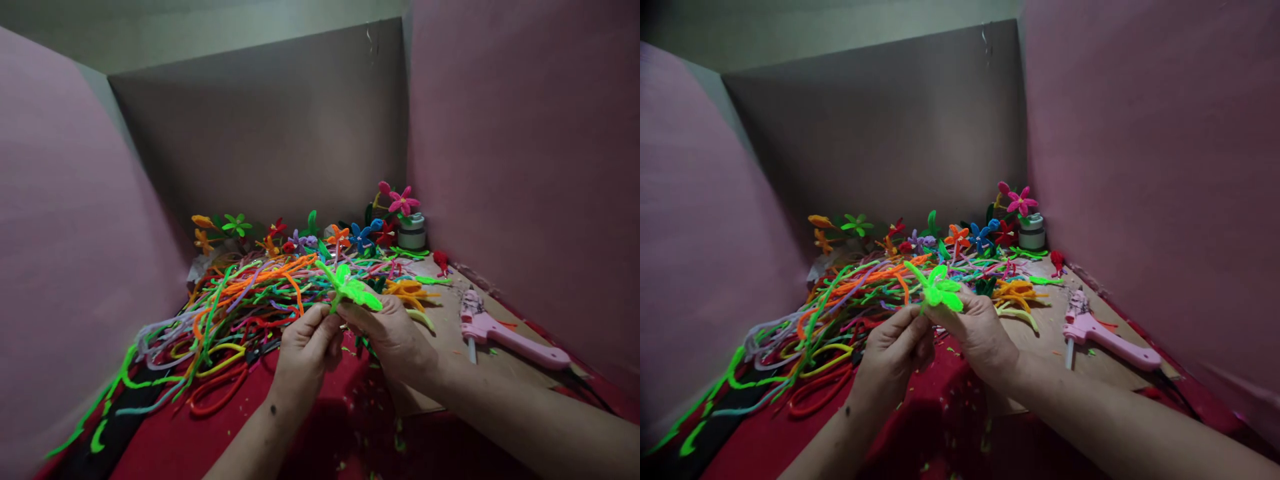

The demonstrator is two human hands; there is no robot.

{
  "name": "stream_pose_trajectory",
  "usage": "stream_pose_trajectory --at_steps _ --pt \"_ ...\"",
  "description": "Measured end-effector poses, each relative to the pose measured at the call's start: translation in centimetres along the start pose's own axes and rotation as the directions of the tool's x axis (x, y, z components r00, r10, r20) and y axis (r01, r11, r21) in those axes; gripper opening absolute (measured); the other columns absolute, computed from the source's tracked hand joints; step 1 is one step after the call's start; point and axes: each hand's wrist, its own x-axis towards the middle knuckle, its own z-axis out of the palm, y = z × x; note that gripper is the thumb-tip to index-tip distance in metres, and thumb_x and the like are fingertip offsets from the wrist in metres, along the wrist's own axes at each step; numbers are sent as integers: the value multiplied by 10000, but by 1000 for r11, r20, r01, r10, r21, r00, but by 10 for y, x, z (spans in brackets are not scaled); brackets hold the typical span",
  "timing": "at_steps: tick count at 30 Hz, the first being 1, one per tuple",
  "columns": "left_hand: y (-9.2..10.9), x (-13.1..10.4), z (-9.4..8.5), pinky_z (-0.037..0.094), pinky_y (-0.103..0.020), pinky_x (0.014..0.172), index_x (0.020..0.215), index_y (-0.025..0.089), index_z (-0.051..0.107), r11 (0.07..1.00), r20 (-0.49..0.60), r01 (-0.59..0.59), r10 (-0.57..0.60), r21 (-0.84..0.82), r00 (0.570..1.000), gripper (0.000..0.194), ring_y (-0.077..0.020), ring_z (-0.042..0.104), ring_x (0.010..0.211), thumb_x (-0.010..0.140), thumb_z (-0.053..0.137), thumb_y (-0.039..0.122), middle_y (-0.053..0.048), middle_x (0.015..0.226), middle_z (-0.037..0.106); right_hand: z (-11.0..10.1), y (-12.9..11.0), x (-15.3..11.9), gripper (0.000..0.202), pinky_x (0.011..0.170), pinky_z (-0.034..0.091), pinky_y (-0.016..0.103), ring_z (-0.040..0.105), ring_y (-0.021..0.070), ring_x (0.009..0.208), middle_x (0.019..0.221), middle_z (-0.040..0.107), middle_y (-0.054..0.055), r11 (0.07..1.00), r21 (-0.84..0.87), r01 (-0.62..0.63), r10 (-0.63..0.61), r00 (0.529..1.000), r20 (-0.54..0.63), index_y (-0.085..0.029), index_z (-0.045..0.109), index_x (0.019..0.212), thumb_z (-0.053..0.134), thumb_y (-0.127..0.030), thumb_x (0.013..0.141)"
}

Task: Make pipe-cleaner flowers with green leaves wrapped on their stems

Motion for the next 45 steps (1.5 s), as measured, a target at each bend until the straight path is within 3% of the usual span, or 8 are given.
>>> stream_pose_trajectory --at_steps 6,11,18,24,29,35,41,45 --pt "-3 1 -3 286 -143 309 706 157 579 849 315 217 -63 -483 947 187 -26 181 306 827 523 288 90 399 311 5 -7 -5 116 584 438 229 487 86 571 623 561 -32 996 -67 53 -52 999 15 -173 632 682 671 -280 705" --pt "-10 0 -7 285 -143 279 714 148 616 760 501 338 -19 -555 865 222 -19 133 280 797 561 347 106 378 251 12 -19 -10 210 548 400 218 430 76 515 533 489 -52 985 -155 72 -60 995 77 -172 563 555 645 -272 720" --pt "22 10 -27 438 -233 707 702 123 672 994 294 61 -86 94 952 185 -125 560 690 745 644 300 -35 700 637 6 -24 -6 240 519 360 241 412 95 515 571 476 -31 948 -288 136 -110 989 103 -182 527 580 566 -305 781" --pt "51 13 -42 401 -186 521 847 145 639 997 31 34 -32 -70 999 322 -79 510 552 759 586 450 1 682 589 5 -34 -10 215 648 406 286 489 149 670 631 505 -6 699 -559 446 -372 894 248 -207 528 596 538 -213 811" --pt "82 8 -27 253 -143 359 615 135 556 974 107 191 -204 125 973 348 -22 343 356 744 600 456 53 454 459 2 -32 -14 138 761 412 352 515 162 722 699 598 12 458 -637 620 -394 784 479 -204 574 705 520 -139 814" --pt "87 6 -26 186 -143 296 559 134 525 941 174 327 -338 92 925 335 -14 313 296 740 619 400 45 418 467 2 -30 -15 115 750 427 381 518 185 780 723 610 32 438 -602 668 -338 743 578 -208 568 779 495 -128 819" --pt "75 9 -35 149 -131 255 544 131 514 816 385 570 -498 -95 777 315 -6 248 250 704 656 363 66 353 415 3 -30 -16 141 755 421 361 523 175 790 763 605 37 407 -559 723 -341 688 641 -208 582 827 503 -95 802" --pt "76 6 -34 217 -145 299 587 111 580 888 290 456 -422 -56 859 317 -25 358 300 682 671 400 28 414 491 3 -32 -16 143 745 424 360 513 180 806 778 613 34 413 -551 725 -343 684 644 -214 585 825 520 -92 791"
